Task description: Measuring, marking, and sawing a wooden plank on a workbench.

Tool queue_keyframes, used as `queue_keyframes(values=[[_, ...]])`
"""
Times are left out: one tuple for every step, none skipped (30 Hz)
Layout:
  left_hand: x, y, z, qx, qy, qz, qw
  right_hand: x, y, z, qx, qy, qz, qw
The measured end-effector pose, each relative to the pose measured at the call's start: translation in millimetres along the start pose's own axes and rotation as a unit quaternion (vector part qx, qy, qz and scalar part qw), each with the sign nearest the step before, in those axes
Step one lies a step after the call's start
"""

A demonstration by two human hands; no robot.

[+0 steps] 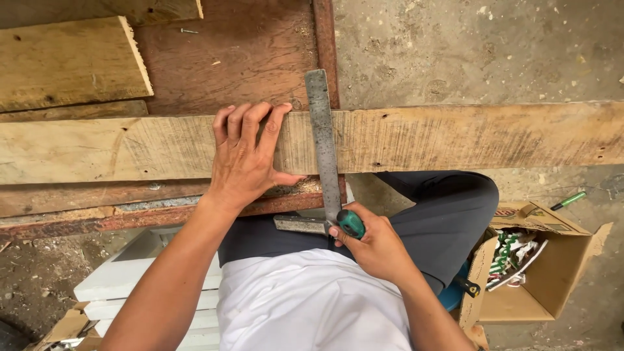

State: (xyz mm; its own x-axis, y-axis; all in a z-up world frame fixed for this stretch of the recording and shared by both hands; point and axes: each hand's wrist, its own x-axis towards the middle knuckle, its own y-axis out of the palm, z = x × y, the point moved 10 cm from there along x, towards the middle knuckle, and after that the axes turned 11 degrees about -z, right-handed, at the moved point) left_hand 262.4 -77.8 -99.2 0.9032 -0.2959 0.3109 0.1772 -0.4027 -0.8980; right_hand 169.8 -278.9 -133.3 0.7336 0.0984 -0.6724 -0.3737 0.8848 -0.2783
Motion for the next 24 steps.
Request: queue_keyframes(values=[[1.1,1.3,0.8,0.001,0.002,-0.001,1.0,-0.4,-1.6,-0.1,0.002,-0.002,-0.001,1.0],[1.9,4.9,3.5,-0.01,-0.008,0.01,1.0,-0.7,-3.8,1.0,0.015,-0.007,-0.004,1.0],[3.4,8.5,6.0,-0.021,-0.018,0.021,0.999,-1.0,-6.5,2.2,0.028,-0.012,-0.008,0.999],[9.5,8.9,6.4,-0.02,-0.015,0.02,0.999,0.8,-9.5,2.2,0.03,-0.013,-0.01,0.999],[13.5,11.4,8.1,-0.026,-0.026,0.029,0.999,1.4,-14.2,2.7,0.053,-0.018,-0.019,0.998],[17.3,14.0,9.9,-0.033,-0.037,0.039,0.998,2.0,-18.8,3.1,0.076,-0.022,-0.029,0.996],[23.3,15.5,9.1,-0.033,-0.035,0.038,0.998,5.0,-21.5,0.5,0.077,-0.023,-0.031,0.996],[29.5,16.1,8.8,-0.038,-0.036,0.032,0.998,8.0,-25.4,-1.2,0.11,-0.023,-0.038,0.993],[35.4,16.6,8.0,-0.043,-0.039,0.027,0.998,10.7,-29.8,-3.0,0.141,-0.023,-0.044,0.989],[41.2,21.2,7.4,-0.043,-0.037,0.027,0.998,15.1,-34.1,-1.3,0.142,-0.024,-0.045,0.989],[45.6,27.9,7.9,-0.043,-0.044,0.037,0.997,18.3,-37.3,2.1,0.143,-0.034,-0.041,0.988],[49.9,34.7,8.1,-0.043,-0.052,0.048,0.997,21.3,-40.7,5.4,0.144,-0.044,-0.036,0.988],[50.3,35.2,8.7,-0.043,-0.048,0.047,0.997,24.7,-44.9,7.1,0.145,-0.046,-0.038,0.988],[51.2,36.1,8.5,-0.042,-0.04,0.047,0.997,28.0,-48.1,10.4,0.134,-0.056,-0.035,0.989],[51.8,37.2,8.3,-0.042,-0.033,0.049,0.997,31.2,-51.6,13.8,0.122,-0.064,-0.03,0.99],[53.7,34.8,6.8,-0.042,-0.031,0.049,0.997,35.2,-54.0,13.5,0.123,-0.064,-0.032,0.99],[54.8,35.5,6.8,-0.051,-0.039,0.063,0.996,39.6,-56.8,14.0,0.117,-0.069,-0.035,0.99],[55.3,36.0,6.9,-0.06,-0.047,0.077,0.994,43.7,-58.9,14.3,0.111,-0.074,-0.038,0.99],[57.0,34.7,5.6,-0.06,-0.048,0.077,0.994,45.0,-58.0,12.2,0.111,-0.074,-0.037,0.99],[57.5,34.5,5.0,-0.066,-0.053,0.084,0.993,46.1,-57.0,10.0,0.115,-0.073,-0.039,0.99],[58.1,33.6,5.2,-0.07,-0.059,0.09,0.992,47.9,-55.5,8.4,0.12,-0.073,-0.04,0.989],[58.9,33.6,5.1,-0.068,-0.06,0.089,0.992,47.2,-54.6,8.5,0.12,-0.074,-0.038,0.989],[59.3,33.6,5.7,-0.082,-0.067,0.093,0.99,46.3,-54.0,11.2,0.127,-0.086,-0.038,0.987],[59.8,33.4,6.2,-0.095,-0.074,0.095,0.988,45.0,-53.5,14.2,0.134,-0.099,-0.039,0.985]])
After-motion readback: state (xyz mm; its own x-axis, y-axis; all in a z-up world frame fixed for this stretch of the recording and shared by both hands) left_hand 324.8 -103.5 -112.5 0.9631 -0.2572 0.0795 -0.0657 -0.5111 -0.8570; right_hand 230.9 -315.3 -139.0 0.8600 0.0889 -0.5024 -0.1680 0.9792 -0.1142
